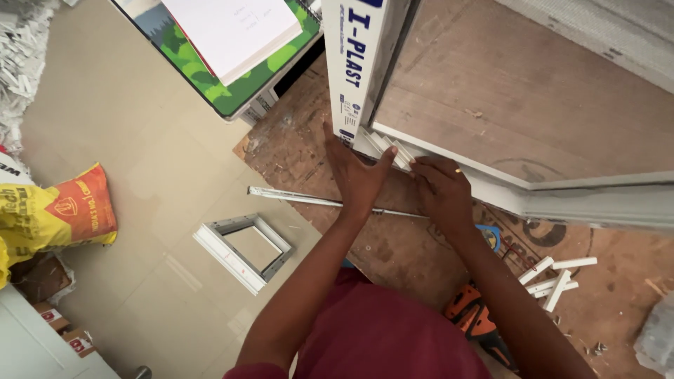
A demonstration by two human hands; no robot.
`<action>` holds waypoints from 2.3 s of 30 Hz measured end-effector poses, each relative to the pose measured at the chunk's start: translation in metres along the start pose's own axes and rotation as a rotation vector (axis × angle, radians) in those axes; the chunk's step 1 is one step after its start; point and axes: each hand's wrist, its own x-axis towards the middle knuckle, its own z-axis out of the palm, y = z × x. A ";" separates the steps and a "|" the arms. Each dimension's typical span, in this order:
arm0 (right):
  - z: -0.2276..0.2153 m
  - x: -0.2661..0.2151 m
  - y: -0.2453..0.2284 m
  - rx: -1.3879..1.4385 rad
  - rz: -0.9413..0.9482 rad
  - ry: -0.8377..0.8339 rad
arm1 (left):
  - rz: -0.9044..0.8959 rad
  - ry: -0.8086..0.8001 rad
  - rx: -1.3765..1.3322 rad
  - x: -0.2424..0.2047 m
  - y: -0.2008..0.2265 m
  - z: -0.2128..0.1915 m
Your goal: Measuring, fitting, and drilling plastic trim into a uPVC window frame.
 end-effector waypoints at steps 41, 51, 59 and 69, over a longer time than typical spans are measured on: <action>-0.029 0.001 0.025 -0.190 -0.226 -0.238 | -0.037 0.025 0.029 0.000 0.001 0.004; 0.003 0.006 -0.007 -0.106 -0.103 0.003 | -0.028 0.031 0.011 0.001 0.009 -0.001; 0.006 0.006 -0.001 -0.056 -0.085 0.028 | 0.032 0.030 -0.025 0.003 0.007 -0.006; 0.007 0.004 0.004 -0.022 -0.081 0.020 | 0.070 0.058 -0.011 0.001 0.000 -0.001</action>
